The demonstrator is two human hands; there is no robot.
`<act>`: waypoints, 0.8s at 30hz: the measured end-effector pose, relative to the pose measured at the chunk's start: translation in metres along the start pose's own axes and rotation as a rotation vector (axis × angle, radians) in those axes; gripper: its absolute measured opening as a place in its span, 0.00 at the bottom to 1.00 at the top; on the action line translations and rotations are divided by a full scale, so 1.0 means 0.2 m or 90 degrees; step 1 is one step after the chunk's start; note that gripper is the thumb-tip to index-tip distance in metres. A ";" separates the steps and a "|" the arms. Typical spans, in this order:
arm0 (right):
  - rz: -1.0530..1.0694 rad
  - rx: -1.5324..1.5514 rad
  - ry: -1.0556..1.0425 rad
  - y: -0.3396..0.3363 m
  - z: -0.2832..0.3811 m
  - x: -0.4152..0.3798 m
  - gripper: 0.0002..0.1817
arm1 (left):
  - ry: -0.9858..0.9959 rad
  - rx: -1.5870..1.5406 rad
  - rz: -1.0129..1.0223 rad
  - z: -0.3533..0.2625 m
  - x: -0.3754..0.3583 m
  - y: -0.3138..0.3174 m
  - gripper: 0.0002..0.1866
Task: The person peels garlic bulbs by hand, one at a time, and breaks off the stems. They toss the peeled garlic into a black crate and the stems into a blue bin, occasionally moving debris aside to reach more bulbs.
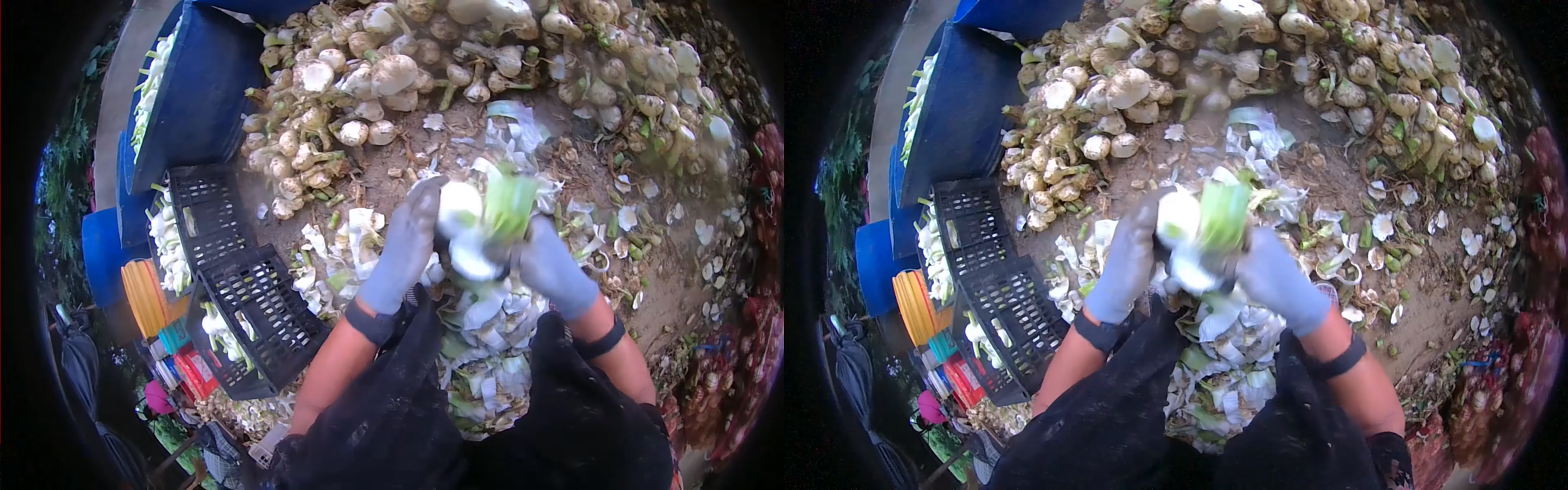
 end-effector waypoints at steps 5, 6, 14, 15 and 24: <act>0.013 0.014 0.035 0.07 -0.09 -0.01 0.21 | 0.170 0.023 0.026 -0.07 0.02 -0.01 0.28; 0.019 0.080 0.038 0.07 -0.08 0.00 0.20 | 0.172 0.026 0.025 -0.07 0.01 0.00 0.28; -0.061 -0.416 -0.077 -0.05 -0.03 0.06 0.12 | -0.138 -0.111 0.021 0.08 -0.02 -0.01 0.14; -0.129 -0.540 -0.130 -0.11 -0.08 0.06 0.08 | -0.141 -0.115 -0.016 0.02 -0.03 -0.01 0.13; 0.490 -0.620 0.070 0.08 -0.14 -0.30 0.17 | -0.113 -0.528 -0.067 0.02 0.02 -0.20 0.22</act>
Point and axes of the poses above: each hand's wrist, its own x-axis towards the middle knuckle, its own y-axis out of the palm, z = x × y, the point moved 5 cm from there along x, towards the middle knuckle, and after that the axes turned 4 degrees about -y, right-handed, at the moved point
